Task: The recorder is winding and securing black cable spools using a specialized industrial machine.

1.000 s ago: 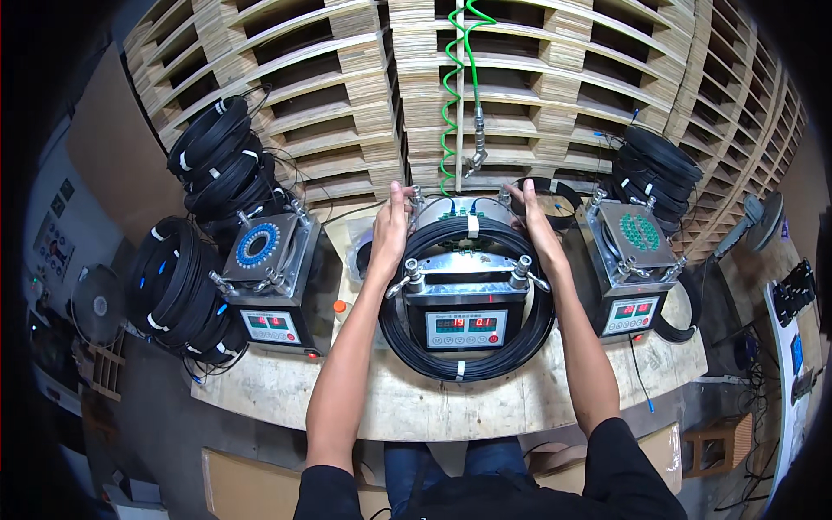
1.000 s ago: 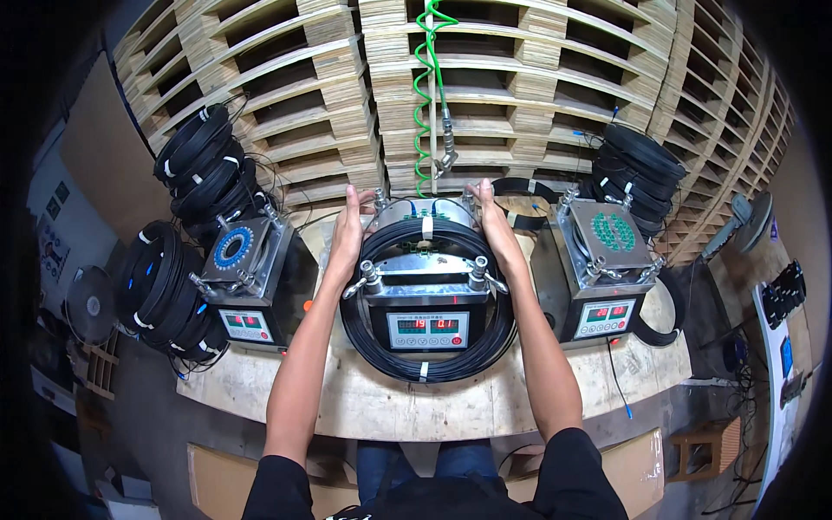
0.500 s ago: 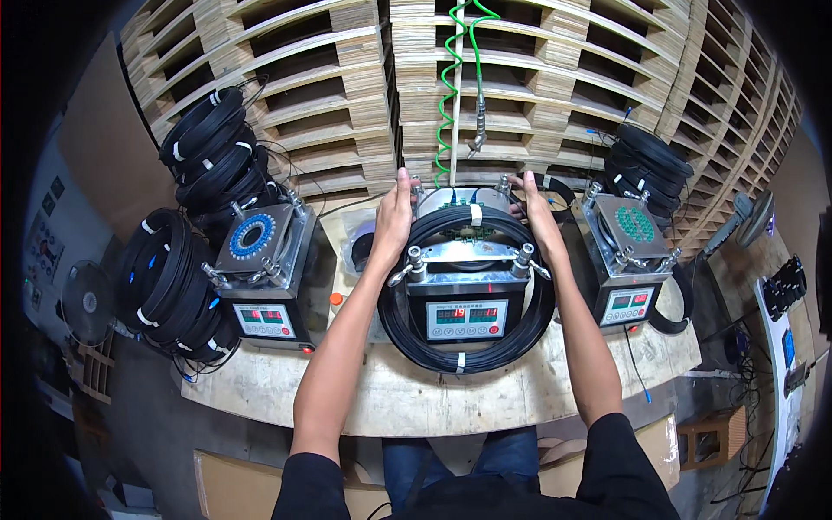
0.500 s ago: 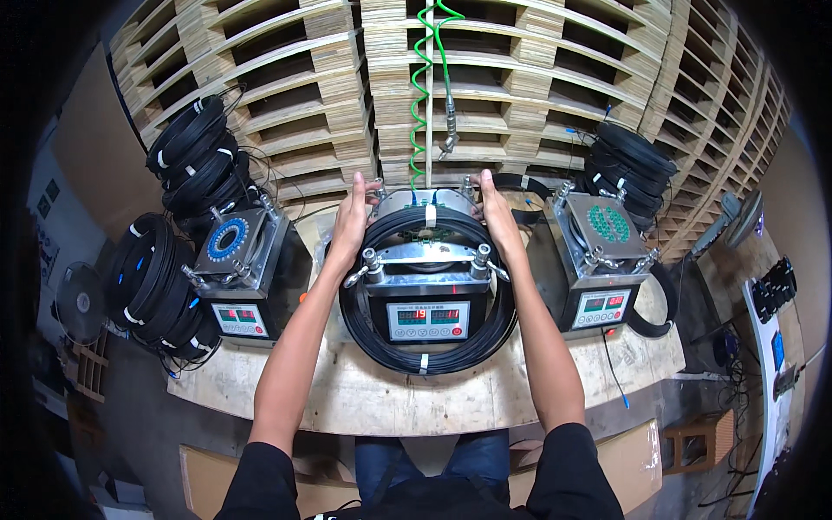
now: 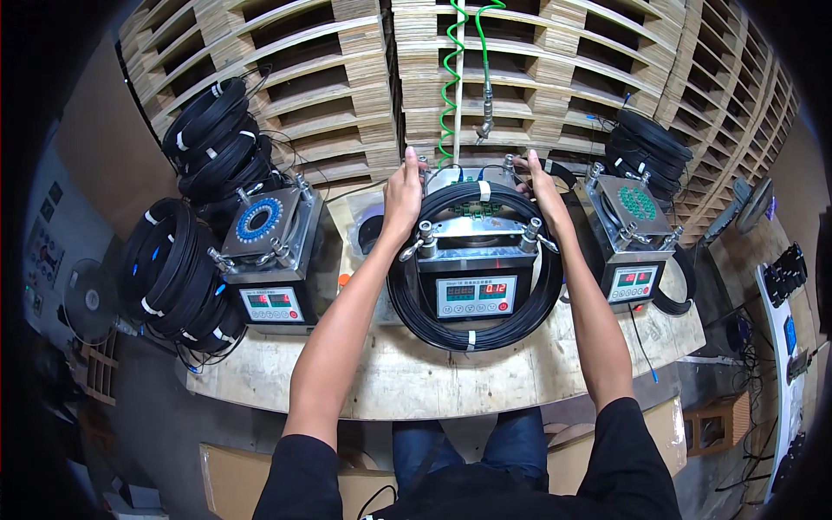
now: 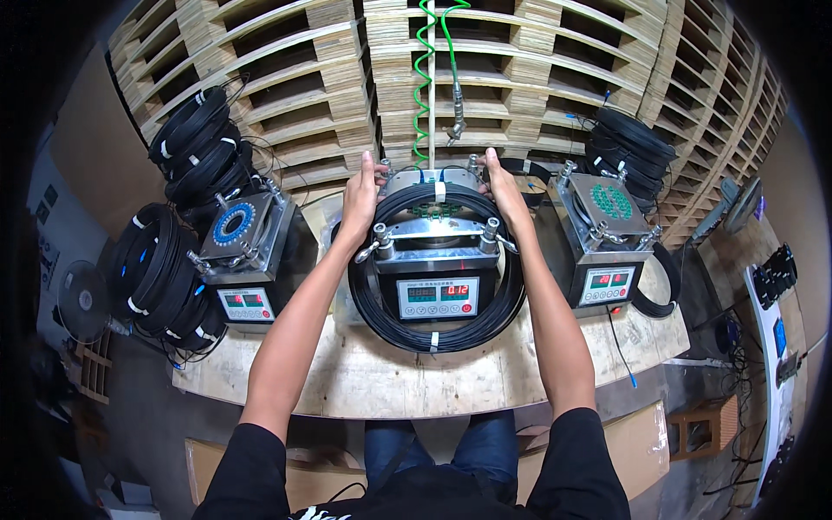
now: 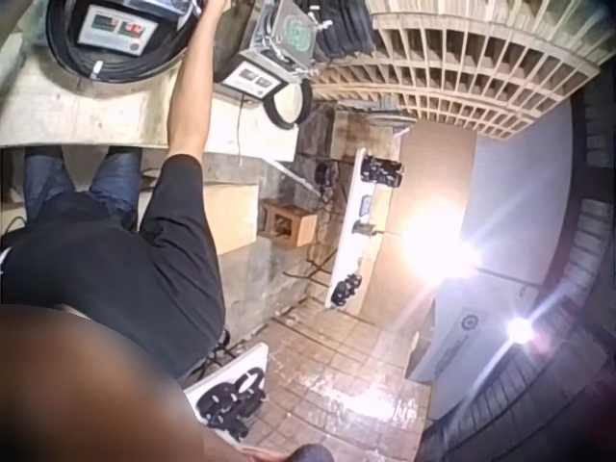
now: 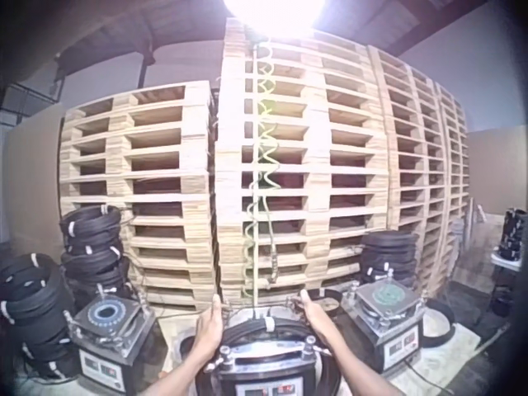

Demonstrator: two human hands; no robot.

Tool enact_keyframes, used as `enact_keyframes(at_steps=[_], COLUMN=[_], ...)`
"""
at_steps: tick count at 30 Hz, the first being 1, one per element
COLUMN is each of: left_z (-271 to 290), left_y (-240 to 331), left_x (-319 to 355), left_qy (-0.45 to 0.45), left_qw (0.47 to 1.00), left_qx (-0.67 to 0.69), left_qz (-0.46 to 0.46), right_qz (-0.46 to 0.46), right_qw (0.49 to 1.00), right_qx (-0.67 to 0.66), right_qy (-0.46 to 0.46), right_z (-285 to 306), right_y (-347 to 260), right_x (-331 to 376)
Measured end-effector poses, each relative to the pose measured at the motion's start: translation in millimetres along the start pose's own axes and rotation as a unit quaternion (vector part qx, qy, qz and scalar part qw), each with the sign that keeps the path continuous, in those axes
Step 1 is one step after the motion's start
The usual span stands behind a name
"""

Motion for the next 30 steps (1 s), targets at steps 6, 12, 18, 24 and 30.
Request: enact_keyframes(at_steps=[6, 12, 18, 24, 30], left_z=[8, 10, 4, 4, 9], left_y=[-3, -7, -5, -4, -2], left_x=[3, 0, 3, 10, 7], left_qy=[0.022, 0.022, 0.002, -0.011, 0.013], left_qw=[1.0, 1.0, 0.999, 0.998, 0.998], left_qx=[0.014, -0.011, 0.023, 0.04, -0.03], left_qz=[0.009, 0.012, 0.035, 0.053, 0.053], right_qz=[0.017, -0.005, 0.021, 0.017, 0.016], right_qw=[1.0, 1.0, 0.999, 1.0, 1.0], right_qx=[0.015, 0.012, -0.022, -0.002, -0.02], right_qy=[0.012, 0.015, 0.014, 0.013, 0.002], right_z=[0, -4, -3, -3, 1], right_y=[-2, -6, -2, -4, -2], right_x=[0, 10, -1, 6, 4])
Point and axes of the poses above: each hand's wrist, its own x-axis away from the middle knuckle, its own z-axis out of the back of the hand, y = z × x, the point moved 9 cm from there along -x, towards the middle knuckle, and after that the axes turned 6 degrees about -z, right-handed, at the moved point
